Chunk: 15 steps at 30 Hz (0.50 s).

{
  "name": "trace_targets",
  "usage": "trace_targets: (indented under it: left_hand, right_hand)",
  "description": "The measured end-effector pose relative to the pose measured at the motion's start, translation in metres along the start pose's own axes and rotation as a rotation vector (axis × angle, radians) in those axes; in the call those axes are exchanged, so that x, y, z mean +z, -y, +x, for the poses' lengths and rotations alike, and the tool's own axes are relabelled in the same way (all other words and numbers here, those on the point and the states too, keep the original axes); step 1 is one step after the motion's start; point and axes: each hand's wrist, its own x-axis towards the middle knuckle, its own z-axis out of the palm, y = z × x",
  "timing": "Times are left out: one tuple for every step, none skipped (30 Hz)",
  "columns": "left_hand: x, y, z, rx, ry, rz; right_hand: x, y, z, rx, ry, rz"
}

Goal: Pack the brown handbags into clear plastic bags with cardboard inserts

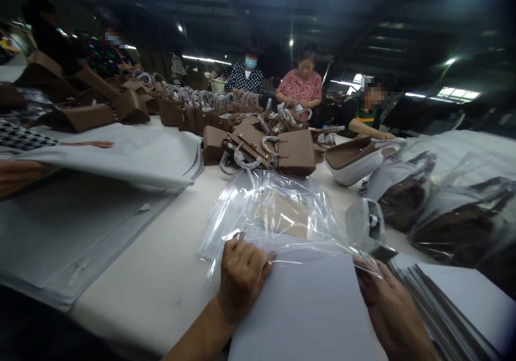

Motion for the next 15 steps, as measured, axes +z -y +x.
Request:
trace_targets:
  left_hand:
    - [0.001,-0.001,0.002,0.003,0.007,0.009]
    - [0.001,-0.001,0.004,0.007,0.015,0.019]
    - [0.002,0.0,0.006,0.009,0.025,0.029]
    - [0.002,0.0,0.007,0.012,0.036,0.038]
    - [0.002,0.001,0.009,0.015,0.047,0.046]
    - [0.002,0.002,0.009,0.016,0.059,0.053]
    - [0.002,0.002,0.01,0.015,0.072,0.061]
    - [0.003,0.002,0.011,0.012,0.084,0.069]
    - [0.003,0.002,0.012,0.011,0.095,0.078]
    - [0.004,0.002,0.013,0.008,0.102,0.089]
    - [0.005,0.001,0.013,0.008,0.11,0.099]
    - [0.006,0.0,0.014,0.009,0.115,0.109]
    - [0.007,-0.001,0.015,0.011,0.12,0.117]
    - [0.008,-0.002,0.016,0.014,0.125,0.123]
    - [0.009,-0.003,0.016,0.016,0.131,0.126]
  right_hand:
    - [-0.002,0.001,0.006,-0.006,0.036,0.018]
    - [-0.005,0.004,0.011,-0.021,0.057,-0.042]
    - [-0.007,0.008,0.017,-0.043,0.068,-0.157]
    - [-0.009,0.012,0.021,-0.069,0.084,-0.285]
    - [-0.012,0.017,0.024,-0.094,0.099,-0.395]
    - [-0.013,0.021,0.026,-0.12,0.112,-0.473]
    - [-0.015,0.025,0.027,-0.142,0.123,-0.524]
    - [-0.015,0.027,0.027,-0.159,0.127,-0.568]
    - [-0.015,0.029,0.027,-0.169,0.124,-0.622]
    - [-0.015,0.03,0.026,-0.171,0.115,-0.685]
    - [-0.014,0.03,0.025,-0.171,0.104,-0.751]
    - [-0.013,0.03,0.024,-0.166,0.098,-0.808]
    - [-0.013,0.03,0.023,-0.16,0.093,-0.851]
    - [-0.012,0.029,0.022,-0.154,0.093,-0.874]
    - [-0.012,0.028,0.022,-0.146,0.097,-0.879]
